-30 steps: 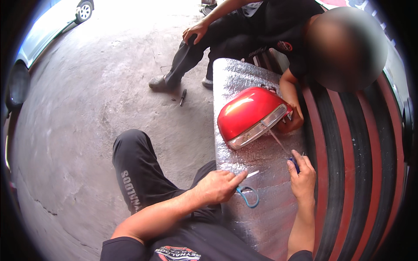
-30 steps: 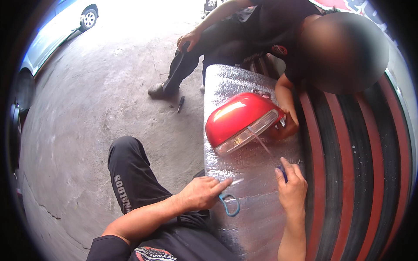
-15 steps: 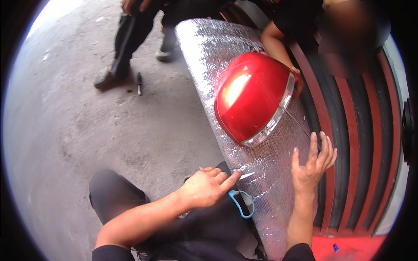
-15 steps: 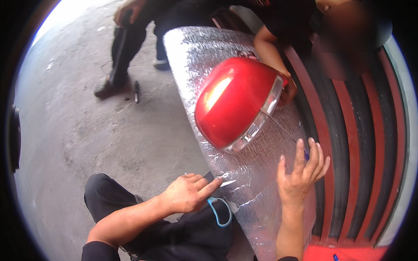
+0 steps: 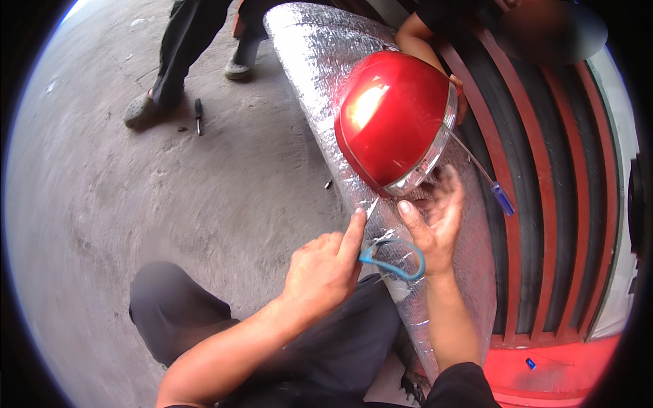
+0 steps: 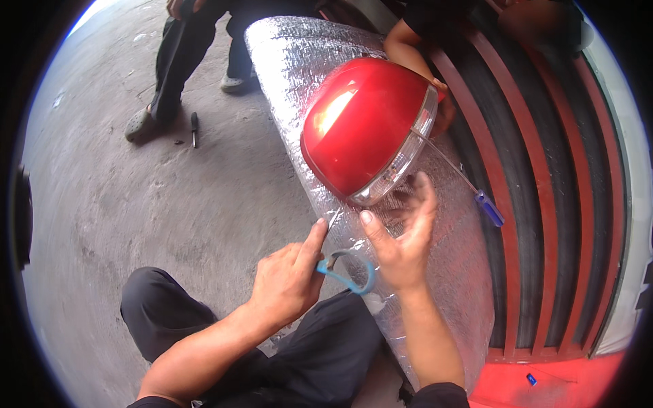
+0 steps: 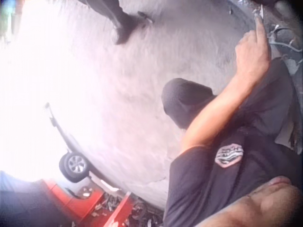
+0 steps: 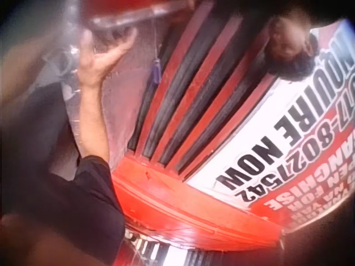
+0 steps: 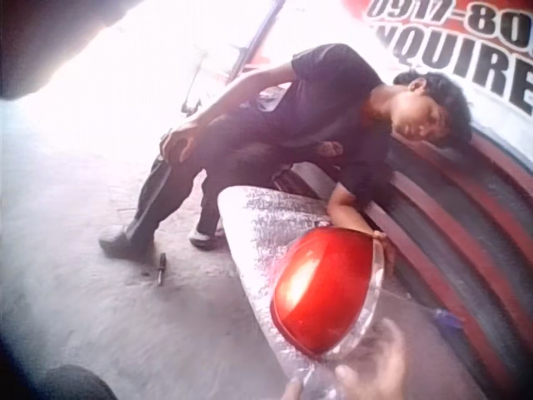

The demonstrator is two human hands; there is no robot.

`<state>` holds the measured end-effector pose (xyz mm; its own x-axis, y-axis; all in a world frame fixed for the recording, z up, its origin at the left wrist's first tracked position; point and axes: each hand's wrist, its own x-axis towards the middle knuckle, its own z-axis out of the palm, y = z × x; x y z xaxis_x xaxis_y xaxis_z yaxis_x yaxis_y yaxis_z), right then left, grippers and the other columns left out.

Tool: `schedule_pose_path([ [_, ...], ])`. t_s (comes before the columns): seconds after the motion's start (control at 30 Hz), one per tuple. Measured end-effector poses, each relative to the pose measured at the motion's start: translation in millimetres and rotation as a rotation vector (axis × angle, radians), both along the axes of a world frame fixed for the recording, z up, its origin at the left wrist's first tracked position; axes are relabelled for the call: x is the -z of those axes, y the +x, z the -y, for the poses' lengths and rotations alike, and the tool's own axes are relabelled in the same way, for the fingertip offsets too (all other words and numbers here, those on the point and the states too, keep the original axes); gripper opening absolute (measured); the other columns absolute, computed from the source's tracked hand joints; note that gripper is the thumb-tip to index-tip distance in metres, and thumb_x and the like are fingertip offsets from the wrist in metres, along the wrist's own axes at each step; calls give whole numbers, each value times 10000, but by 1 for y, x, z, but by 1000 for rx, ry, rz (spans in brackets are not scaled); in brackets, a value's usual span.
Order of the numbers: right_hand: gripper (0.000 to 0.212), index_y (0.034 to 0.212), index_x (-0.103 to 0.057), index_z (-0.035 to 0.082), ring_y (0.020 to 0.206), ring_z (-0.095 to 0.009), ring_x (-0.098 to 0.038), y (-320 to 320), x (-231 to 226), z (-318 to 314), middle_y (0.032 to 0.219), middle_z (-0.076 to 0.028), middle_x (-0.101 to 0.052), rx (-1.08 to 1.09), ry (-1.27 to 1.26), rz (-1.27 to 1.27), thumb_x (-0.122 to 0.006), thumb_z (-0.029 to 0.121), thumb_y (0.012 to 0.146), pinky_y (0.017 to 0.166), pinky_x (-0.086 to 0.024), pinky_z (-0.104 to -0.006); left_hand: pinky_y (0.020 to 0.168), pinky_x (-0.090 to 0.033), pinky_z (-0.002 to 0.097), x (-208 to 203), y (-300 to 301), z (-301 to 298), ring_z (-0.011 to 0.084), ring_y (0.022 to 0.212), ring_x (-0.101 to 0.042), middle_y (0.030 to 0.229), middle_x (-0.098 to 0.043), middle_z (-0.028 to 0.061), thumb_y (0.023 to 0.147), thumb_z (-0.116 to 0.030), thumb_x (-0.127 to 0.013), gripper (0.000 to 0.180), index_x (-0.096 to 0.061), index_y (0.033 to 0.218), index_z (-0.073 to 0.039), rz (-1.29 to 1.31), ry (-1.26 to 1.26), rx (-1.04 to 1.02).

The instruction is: The person trims excess protective film from a red car side mirror using scissors and a screwdriver. They then walk to a tool drawer, retrieve a screwdriver, and return to the mirror to continue trimming and adjusting the film.

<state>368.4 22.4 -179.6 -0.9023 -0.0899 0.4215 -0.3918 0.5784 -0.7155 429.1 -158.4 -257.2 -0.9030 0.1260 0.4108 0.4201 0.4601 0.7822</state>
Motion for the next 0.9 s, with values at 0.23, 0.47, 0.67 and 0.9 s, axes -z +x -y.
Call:
schedule_pose_path([
  [0.23,749,1359,-533,42,1218,-299,-527,-16,-66,2,1331,-156,-537,-130,883,-417,-904,194,726,1026,-454,-443,681,-550,410,10,3,-46,290,753,-664,838,-660,104,760,-9,-705,771,-476,1497,1,-63,82,-300],
  [0.47,753,1453,-325,-19,1198,-220,-572,-13,1,-8,1356,-187,-520,-110,-385,348,-812,177,912,970,-520,-374,647,-541,327,2,-2,-22,195,702,-671,802,-684,76,982,-27,-588,472,-518,1446,18,492,776,0],
  [0.67,703,1425,-468,48,1045,-159,-632,-35,-14,1,1260,-86,-626,-38,-313,483,-575,600,1003,821,-517,-301,601,-610,387,3,-16,-15,225,584,-668,766,-664,150,1079,-243,-526,412,-451,1366,43,654,1395,247],
  [0.9,785,1456,-480,45,1130,-205,-628,-48,0,1,1316,-110,-618,38,-193,387,-533,674,990,859,-528,-347,600,-609,398,7,-13,-18,226,596,-663,761,-659,143,1077,-212,-515,372,-455,1338,46,687,1645,398],
])
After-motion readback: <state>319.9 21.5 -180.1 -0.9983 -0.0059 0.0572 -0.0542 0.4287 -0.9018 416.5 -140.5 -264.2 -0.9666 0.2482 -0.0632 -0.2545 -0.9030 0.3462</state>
